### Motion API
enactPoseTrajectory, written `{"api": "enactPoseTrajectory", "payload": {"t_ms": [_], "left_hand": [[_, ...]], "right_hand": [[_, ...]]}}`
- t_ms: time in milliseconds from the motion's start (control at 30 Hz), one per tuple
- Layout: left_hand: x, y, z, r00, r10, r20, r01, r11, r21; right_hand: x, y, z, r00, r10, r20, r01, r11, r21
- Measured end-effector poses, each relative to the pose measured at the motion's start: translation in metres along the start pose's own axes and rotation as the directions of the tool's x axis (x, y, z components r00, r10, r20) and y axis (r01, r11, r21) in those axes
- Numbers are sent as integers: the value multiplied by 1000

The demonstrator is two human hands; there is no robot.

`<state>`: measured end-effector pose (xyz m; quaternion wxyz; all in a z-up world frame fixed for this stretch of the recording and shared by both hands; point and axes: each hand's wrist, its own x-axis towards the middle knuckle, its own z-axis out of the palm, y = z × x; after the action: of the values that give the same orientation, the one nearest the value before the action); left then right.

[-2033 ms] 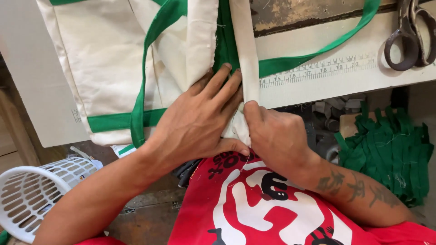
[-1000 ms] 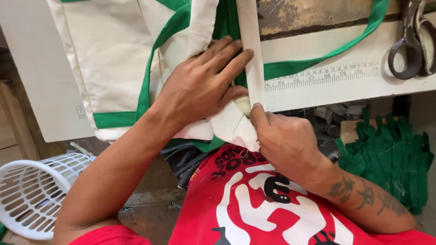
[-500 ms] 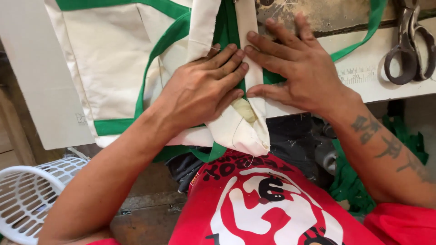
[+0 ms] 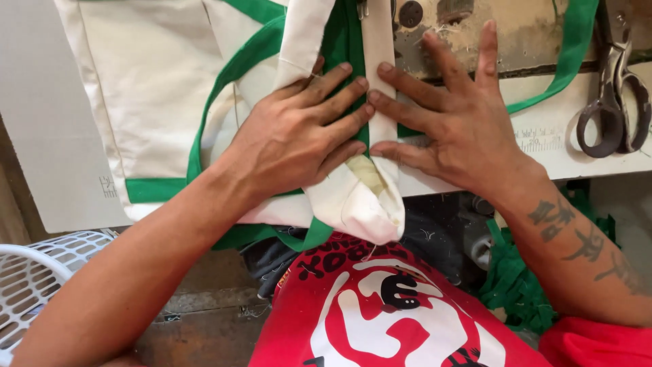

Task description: Sewing green straps onto a white canvas tote bag using an industrial sewing machine.

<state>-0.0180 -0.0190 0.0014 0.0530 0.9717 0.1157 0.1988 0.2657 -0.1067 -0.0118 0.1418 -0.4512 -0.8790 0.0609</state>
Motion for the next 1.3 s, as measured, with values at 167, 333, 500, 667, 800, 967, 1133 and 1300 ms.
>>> {"api": "enactPoseTrajectory", "payload": {"t_ms": [167, 333, 500, 667, 800, 967, 1133, 1300], "left_hand": [[9, -26, 0, 1000, 25, -6, -25, 1000, -11], [13, -43, 6, 999, 22, -24, -21, 999, 29], [17, -56, 8, 1000, 21, -23, -21, 1000, 8], [18, -64, 12, 999, 24, -26, -23, 999, 32], [22, -45, -15, 981, -113, 155, 125, 990, -71], [17, 68, -55, 964, 40, 263, -70, 992, 104], [7, 131, -32, 990, -85, 116, 30, 912, 409], [18, 137, -37, 997, -50, -50, 54, 995, 78]], "right_hand": [[20, 8, -10, 998, 7, -58, -4, 999, 49], [30, 14, -10, 995, 50, -82, -46, 998, 43], [37, 22, -8, 994, 40, -106, -52, 993, -109], [40, 29, -5, 996, 45, -72, -55, 989, -140], [43, 30, -1, 994, 87, -66, -88, 996, -4], [53, 25, -4, 991, 132, -10, -132, 991, 28], [32, -45, -28, 867, 337, -367, -252, 932, 261], [21, -94, -38, 465, 854, 233, -783, 274, 558]]}}
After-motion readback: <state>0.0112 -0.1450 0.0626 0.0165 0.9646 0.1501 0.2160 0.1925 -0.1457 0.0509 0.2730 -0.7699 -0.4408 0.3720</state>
